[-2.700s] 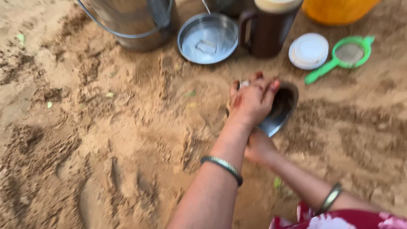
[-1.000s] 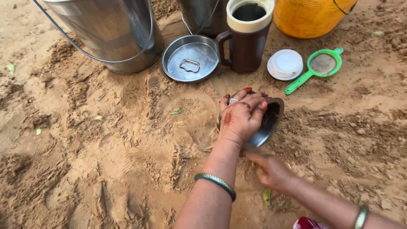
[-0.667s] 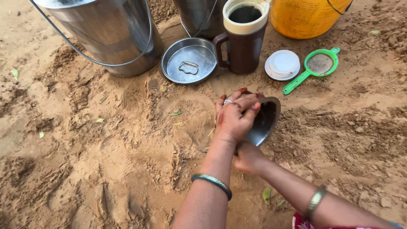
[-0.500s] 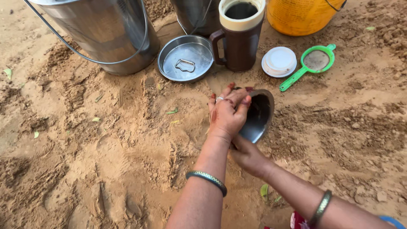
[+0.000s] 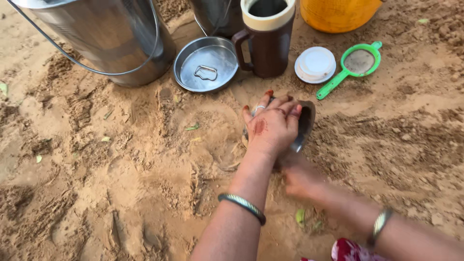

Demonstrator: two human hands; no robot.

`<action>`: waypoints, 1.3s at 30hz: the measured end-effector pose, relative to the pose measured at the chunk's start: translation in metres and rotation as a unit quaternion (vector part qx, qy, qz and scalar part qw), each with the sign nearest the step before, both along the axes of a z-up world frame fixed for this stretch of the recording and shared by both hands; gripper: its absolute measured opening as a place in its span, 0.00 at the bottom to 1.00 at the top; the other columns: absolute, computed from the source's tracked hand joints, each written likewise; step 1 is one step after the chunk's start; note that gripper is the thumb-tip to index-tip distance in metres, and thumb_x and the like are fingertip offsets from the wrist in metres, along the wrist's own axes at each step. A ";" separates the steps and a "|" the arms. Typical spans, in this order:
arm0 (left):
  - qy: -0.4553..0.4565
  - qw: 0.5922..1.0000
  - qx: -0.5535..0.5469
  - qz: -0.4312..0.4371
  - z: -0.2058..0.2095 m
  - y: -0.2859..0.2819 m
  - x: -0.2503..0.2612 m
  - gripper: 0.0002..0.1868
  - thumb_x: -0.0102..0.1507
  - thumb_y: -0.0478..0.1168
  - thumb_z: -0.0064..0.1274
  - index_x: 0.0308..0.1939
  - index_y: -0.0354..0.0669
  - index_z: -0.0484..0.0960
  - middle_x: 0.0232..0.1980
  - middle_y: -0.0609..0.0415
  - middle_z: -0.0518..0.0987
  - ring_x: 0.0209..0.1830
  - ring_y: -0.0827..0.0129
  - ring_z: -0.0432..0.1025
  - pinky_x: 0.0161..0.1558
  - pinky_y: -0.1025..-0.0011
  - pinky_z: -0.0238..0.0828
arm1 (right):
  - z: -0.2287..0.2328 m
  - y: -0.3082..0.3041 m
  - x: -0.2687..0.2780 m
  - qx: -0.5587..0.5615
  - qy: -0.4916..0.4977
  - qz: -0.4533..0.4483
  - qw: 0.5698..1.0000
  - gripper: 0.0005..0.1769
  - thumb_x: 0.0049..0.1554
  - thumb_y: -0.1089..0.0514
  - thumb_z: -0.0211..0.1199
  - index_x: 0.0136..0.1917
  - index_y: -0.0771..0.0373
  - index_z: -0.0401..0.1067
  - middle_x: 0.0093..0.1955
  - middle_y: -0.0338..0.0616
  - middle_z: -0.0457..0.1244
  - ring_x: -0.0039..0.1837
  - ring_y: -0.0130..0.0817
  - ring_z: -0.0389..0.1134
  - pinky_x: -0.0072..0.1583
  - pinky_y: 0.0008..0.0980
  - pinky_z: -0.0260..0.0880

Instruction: The person cleans a variety of metal containers and lids by hand using sand and water while sitting on the ground. They scrub the interior and exterior surfaces of pots and bowls with sand, rinse them with water from a yellow bucket, and stack the cleaned items on the dirt.

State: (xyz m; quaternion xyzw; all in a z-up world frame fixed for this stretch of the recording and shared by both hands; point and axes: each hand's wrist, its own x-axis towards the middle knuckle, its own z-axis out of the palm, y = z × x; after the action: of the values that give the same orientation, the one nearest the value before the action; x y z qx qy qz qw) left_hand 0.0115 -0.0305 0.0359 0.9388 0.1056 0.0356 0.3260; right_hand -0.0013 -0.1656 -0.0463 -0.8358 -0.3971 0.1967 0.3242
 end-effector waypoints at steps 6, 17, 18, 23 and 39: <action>-0.109 0.992 -0.065 0.011 -0.016 0.025 0.002 0.19 0.68 0.58 0.45 0.54 0.62 0.86 0.62 0.69 0.81 0.74 0.66 0.64 0.70 0.43 0.44 | -0.007 0.001 0.027 -0.209 -0.367 0.077 0.903 0.34 0.47 0.61 0.64 0.67 0.64 0.65 0.68 0.50 0.61 0.75 0.48 0.57 0.78 0.56 0.49; -0.154 0.985 -0.075 -0.019 -0.035 0.028 -0.010 0.17 0.69 0.55 0.46 0.52 0.61 0.87 0.62 0.68 0.82 0.74 0.66 0.65 0.71 0.49 0.44 | 0.009 -0.026 0.007 -0.125 -0.179 0.086 0.972 0.40 0.43 0.62 0.64 0.71 0.64 0.64 0.73 0.56 0.58 0.76 0.49 0.53 0.76 0.51 0.47; -0.154 0.984 -0.088 -0.034 -0.032 0.027 -0.005 0.16 0.70 0.56 0.46 0.52 0.62 0.87 0.62 0.69 0.83 0.74 0.66 0.65 0.71 0.50 0.45 | 0.018 -0.029 0.023 -0.154 -0.278 0.117 0.941 0.40 0.48 0.58 0.67 0.72 0.68 0.61 0.71 0.57 0.59 0.76 0.49 0.54 0.77 0.57 0.44; -0.162 0.984 -0.066 -0.017 -0.028 0.027 -0.008 0.17 0.69 0.55 0.46 0.53 0.63 0.87 0.60 0.68 0.83 0.73 0.67 0.65 0.70 0.48 0.42 | 0.003 0.007 -0.025 -0.169 -0.074 -0.039 0.982 0.41 0.43 0.66 0.57 0.73 0.67 0.65 0.73 0.56 0.61 0.78 0.44 0.57 0.77 0.43 0.54; -0.177 0.982 -0.062 -0.014 -0.028 0.014 -0.005 0.18 0.67 0.58 0.48 0.52 0.61 0.88 0.59 0.63 0.82 0.71 0.66 0.69 0.71 0.45 0.43 | 0.013 0.035 -0.023 -0.027 0.189 -0.114 0.975 0.33 0.52 0.57 0.60 0.71 0.62 0.65 0.70 0.57 0.63 0.77 0.47 0.60 0.74 0.43 0.60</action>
State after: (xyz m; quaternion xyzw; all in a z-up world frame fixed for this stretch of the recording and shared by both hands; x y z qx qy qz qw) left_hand 0.0065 -0.0165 0.0075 0.8970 0.0357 0.1897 0.3975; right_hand -0.0247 -0.1301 -0.0329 -0.8317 -0.2252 0.3235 0.3911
